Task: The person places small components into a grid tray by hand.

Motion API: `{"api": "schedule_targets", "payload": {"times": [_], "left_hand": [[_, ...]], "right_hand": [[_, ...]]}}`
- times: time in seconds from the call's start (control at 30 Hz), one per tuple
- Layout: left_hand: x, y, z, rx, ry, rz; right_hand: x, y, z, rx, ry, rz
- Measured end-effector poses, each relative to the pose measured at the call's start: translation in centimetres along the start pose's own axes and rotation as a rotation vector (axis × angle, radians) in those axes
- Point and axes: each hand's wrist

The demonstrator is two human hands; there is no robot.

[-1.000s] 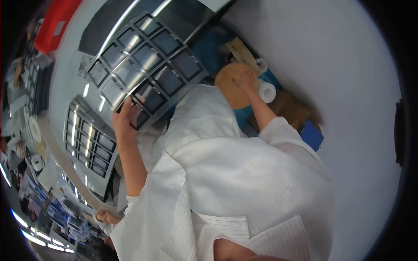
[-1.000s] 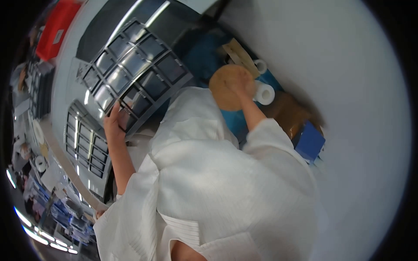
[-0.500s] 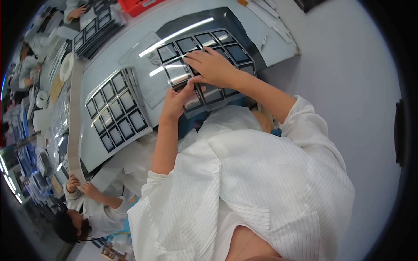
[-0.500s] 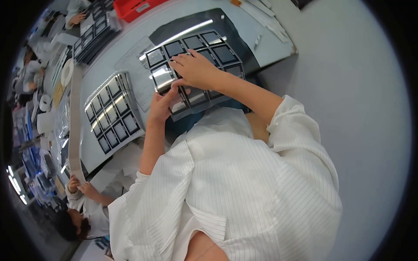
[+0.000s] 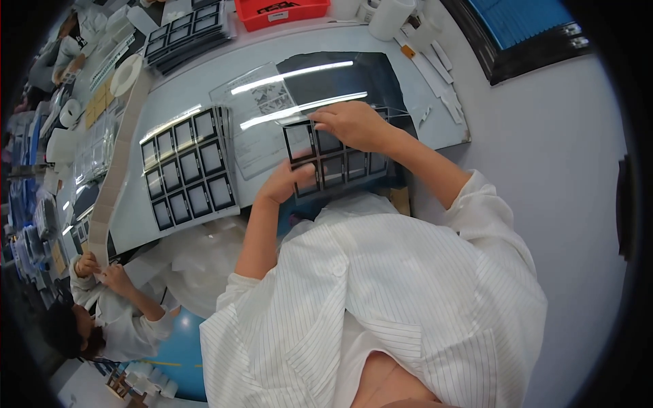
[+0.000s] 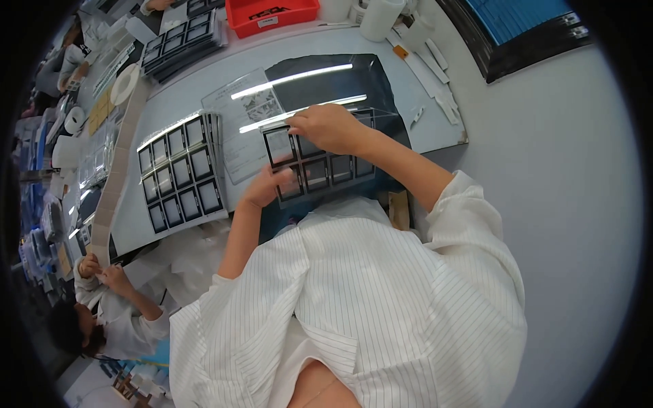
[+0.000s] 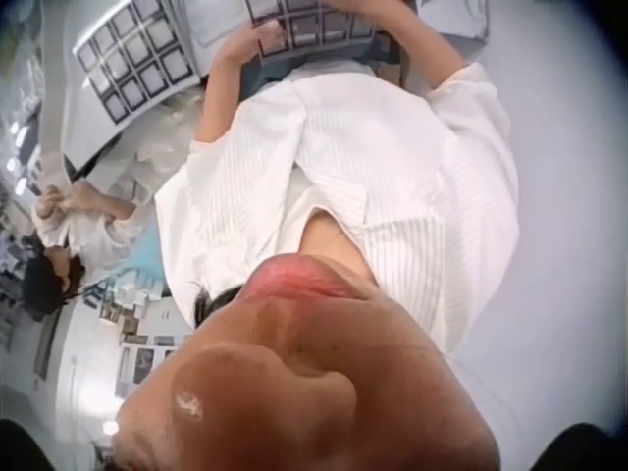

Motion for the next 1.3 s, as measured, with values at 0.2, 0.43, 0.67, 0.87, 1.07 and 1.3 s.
{"api": "schedule_targets", "payload": {"times": [0.2, 0.43, 0.67, 0.87, 1.07, 1.3], "left_hand": [[2.2, 0.4, 3.4, 0.084, 0.017, 0.132], [2.9, 0.2, 2.8, 0.109, 0.018, -0.010], [0.5, -1.6, 2.8, 0.379, 0.075, 0.008], [-4.2, -3.4, 5.5, 0.384, 0.008, -0.127], [-8.0, -3.5, 9.8, 0.803, 0.042, -0.211], [-7.0, -2.2, 13.7, 0.786, 0.136, -0.261]], "right_hand": [[-0.8, -0.3, -0.4, 0.036, -0.099, -0.067], [-1.9, -2.2, 1.5, 0.468, -0.125, -0.558], [-2.1, 5.5, 1.2, 0.820, -0.264, -0.766], [-4.5, 11.4, 2.6, 1.269, -0.240, -0.511], [-13.6, 14.6, 4.2, 1.678, -0.332, -0.162], [-27.6, 14.3, 2.3, 1.826, -0.258, 0.358]]}}
Point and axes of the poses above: each hand's wrist, its own x-axis towards the middle knuckle, its own y-axis out of the back of the hand, z = x × y, and after that the axes turned 10 degrees about y, right-handed
